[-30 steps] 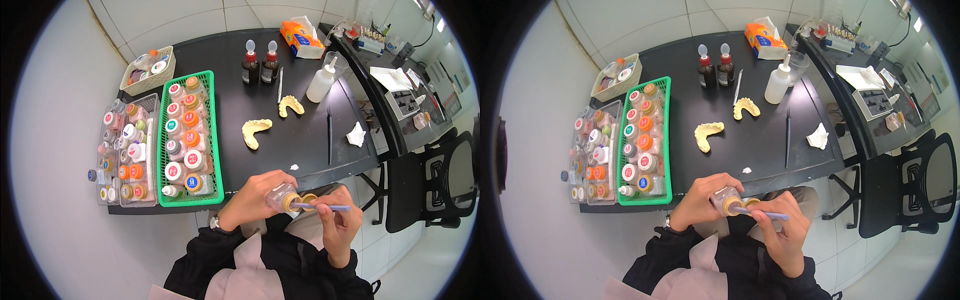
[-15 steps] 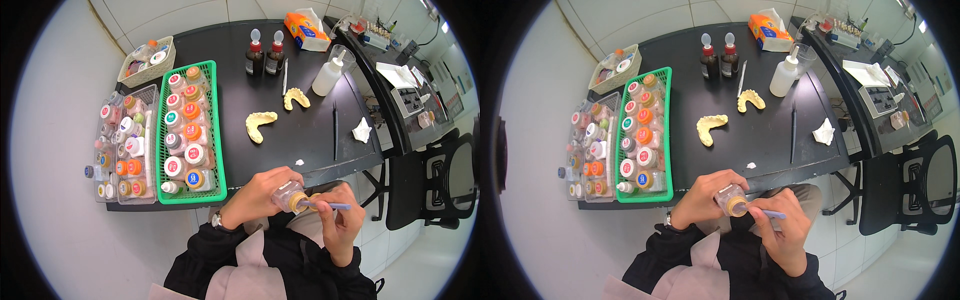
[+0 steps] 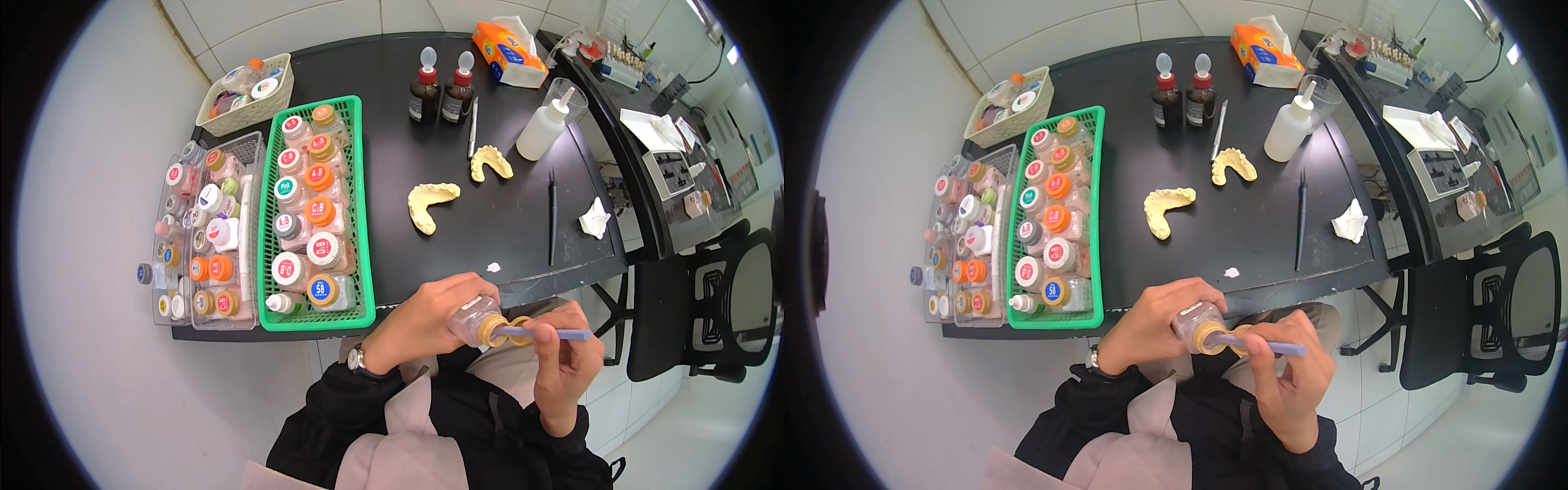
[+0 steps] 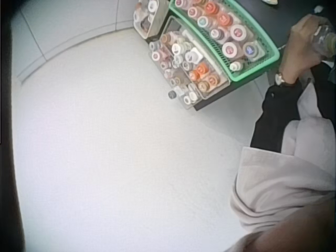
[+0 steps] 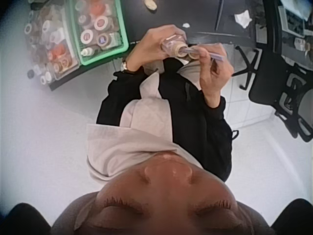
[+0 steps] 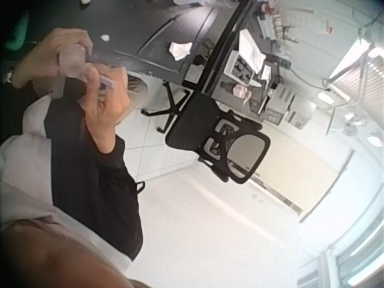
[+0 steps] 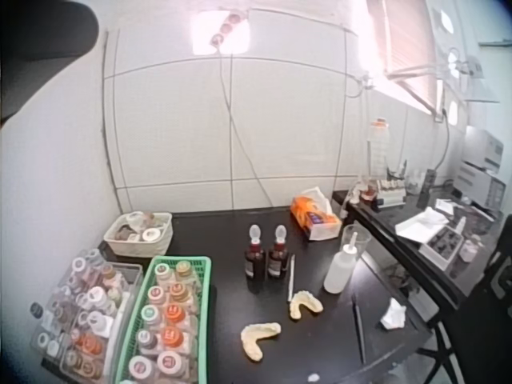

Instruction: The person picks up several jars of dental porcelain powder, takes a sample of each with a spatula, and places it onto a palette to mix a shade for a dental crown.

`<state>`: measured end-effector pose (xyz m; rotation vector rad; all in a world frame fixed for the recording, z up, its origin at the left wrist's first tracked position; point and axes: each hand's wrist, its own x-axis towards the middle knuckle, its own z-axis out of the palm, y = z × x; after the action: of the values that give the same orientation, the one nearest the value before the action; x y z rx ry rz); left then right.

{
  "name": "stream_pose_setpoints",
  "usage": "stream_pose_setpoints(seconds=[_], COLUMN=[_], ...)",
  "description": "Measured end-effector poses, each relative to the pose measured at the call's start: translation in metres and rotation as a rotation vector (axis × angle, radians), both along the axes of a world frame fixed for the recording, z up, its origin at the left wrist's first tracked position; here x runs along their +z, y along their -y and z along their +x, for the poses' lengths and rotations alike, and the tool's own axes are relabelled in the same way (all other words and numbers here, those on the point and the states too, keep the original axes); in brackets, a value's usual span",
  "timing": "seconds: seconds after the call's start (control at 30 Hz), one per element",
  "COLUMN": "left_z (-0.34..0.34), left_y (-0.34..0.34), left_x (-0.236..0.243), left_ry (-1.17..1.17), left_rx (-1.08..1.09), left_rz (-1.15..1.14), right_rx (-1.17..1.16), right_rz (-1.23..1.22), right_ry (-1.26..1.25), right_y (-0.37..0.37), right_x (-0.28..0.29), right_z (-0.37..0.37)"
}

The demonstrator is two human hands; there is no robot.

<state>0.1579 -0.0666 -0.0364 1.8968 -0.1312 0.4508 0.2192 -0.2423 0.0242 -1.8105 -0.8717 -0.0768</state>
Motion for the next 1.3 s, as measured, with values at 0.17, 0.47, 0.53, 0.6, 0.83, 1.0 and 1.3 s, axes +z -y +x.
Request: stream_pose_setpoints(seconds=[0.17,0.47,0.53,0.6,0.83,1.0,1.3], left_z=[0.001,0.0,0.0,0.0,0.001,0.0,0.0], left_y=[0.001,0.001,0.001,0.002,0.002,0.003,0.003], left_x=[0.001,0.0,0.0,0.0,-0.001,-0.001,-0.004], left_ry=[-0.01,-0.01,-0.022,-0.024,-0.017,-0.011,-0.015], left_rx=[0.003,0.006,0.012,0.016,0.029,0.091,0.589], left_rz=[0.005,-0.002,0.011,0.019,0.029,0.02,-0.22], right_rx=[-0.056,0.004,-0.058,-0.128,-0.295,-0.349,-0.429], right_rz=[-0.011,0.059,0.056,0.089,0.231,0.344,0.424], right_ry=[0.134,0.064,-0.051,-0.128,-0.155,-0.247,-0.357], right_y=[0.004,0.013,0.014,0.014,0.015,0.017,0.02], right_x=[0.0,0.005,0.003,0.003,0.002,0.004,-0.056], right_z=[-0.001,0.005,0.005,0.004,0.004,0.008,0.027])
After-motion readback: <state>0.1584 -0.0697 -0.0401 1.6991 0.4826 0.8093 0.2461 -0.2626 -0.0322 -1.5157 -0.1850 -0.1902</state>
